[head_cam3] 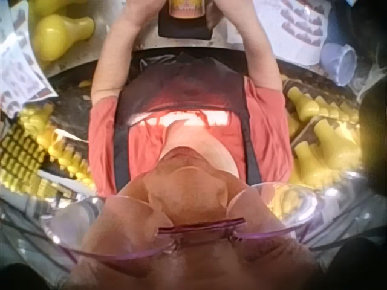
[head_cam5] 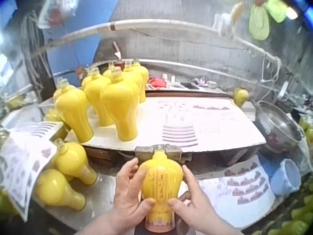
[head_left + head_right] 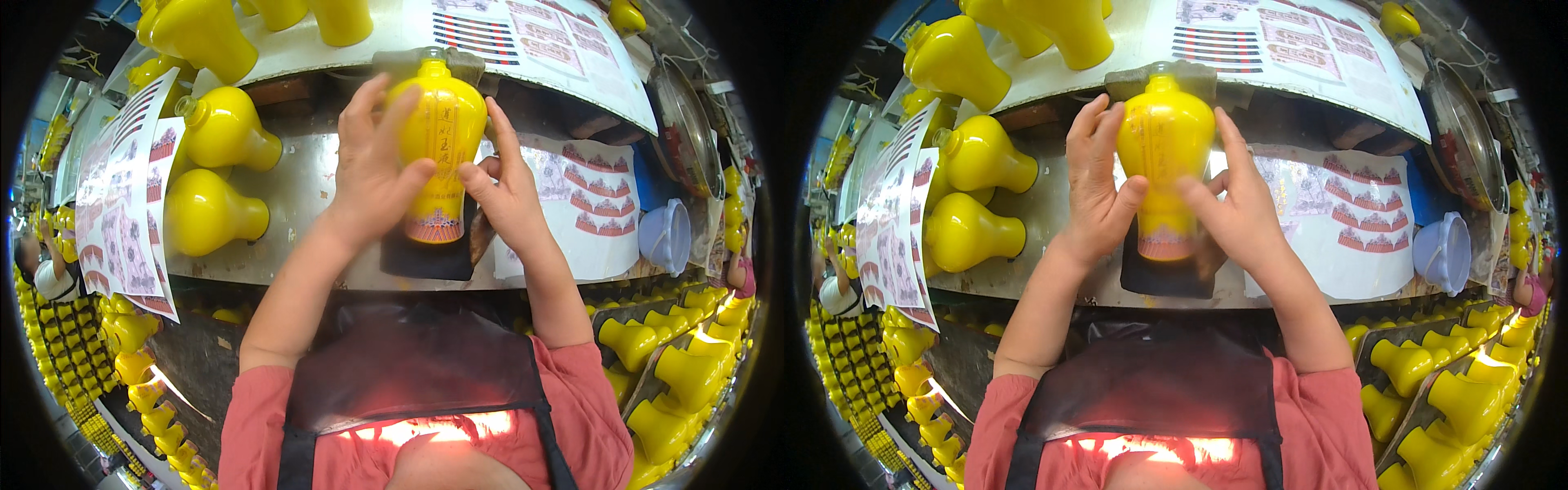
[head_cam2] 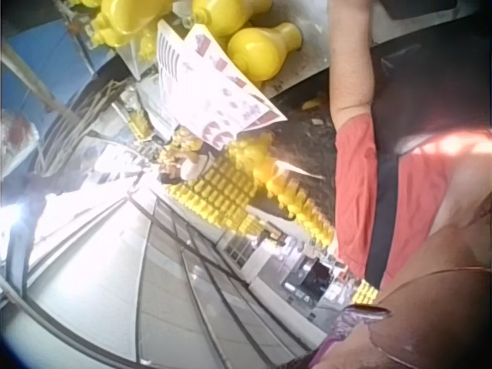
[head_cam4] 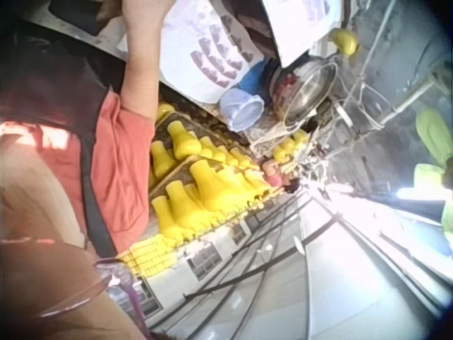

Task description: The person applies a small seal to the neck of a yellow bottle, then places it on a nearby surface. The person picks up another yellow bottle and applies a larger label to its body, smoothing it with a cloth. The process is repeated for multiple bottles.

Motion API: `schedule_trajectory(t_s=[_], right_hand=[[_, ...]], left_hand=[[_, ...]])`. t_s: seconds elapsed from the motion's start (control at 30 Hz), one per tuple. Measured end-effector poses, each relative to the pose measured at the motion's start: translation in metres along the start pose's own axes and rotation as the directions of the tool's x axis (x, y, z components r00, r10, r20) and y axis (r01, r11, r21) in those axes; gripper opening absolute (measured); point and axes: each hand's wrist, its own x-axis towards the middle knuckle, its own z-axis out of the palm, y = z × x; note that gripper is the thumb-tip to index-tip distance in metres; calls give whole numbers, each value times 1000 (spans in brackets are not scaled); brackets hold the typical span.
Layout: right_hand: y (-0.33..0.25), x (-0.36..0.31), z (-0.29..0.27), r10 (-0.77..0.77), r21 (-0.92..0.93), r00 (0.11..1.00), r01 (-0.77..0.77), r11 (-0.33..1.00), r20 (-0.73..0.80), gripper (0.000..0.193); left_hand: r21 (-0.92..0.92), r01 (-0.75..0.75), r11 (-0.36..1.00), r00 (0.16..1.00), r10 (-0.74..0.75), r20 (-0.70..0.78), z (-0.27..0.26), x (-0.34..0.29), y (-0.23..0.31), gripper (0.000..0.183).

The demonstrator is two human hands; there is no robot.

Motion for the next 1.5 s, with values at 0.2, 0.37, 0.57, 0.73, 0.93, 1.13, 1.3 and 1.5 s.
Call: schedule_trajectory(t_s=[0.2, 0.37, 0.57, 0.73, 0.93, 1.13, 1.3, 1.5], right_hand=[[2, 3, 9, -111, -141, 993, 103, 985, -48, 91], [3, 2, 9, -137, -147, 989, 128, 981, -56, 91], [7, 3, 8, -162, -158, 986, 154, 975, -41, 89], [17, 2, -3, 0, 191, 998, -13, 982, 68, 92], [31, -1, -2, -83, 58, 993, 79, 995, 82, 93], [30, -2, 4, -47, 141, 997, 38, 989, 62, 96], [27, -3, 6, -54, 72, 998, 51, 996, 34, 99], [27, -2, 6, -65, 84, 997, 62, 994, 34, 100]], left_hand=[[207, -80, 975, 994, 64, 86, -1, 20, 3, 70], [187, -82, 979, 995, 70, 72, 0, 19, 1, 70], [132, -90, 987, 995, 84, 54, 1, 14, -11, 71], [-330, 237, 914, 971, -234, 49, 11, -23, -6, 89], [-467, 355, 810, 934, -334, 131, 20, -51, -2, 82], [-614, 365, 700, 922, -361, 137, 20, -48, -1, 81], [-653, 382, 654, 907, -399, 132, 21, -47, 2, 85], [-648, 412, 640, 893, -426, 146, 18, -46, 2, 85]])
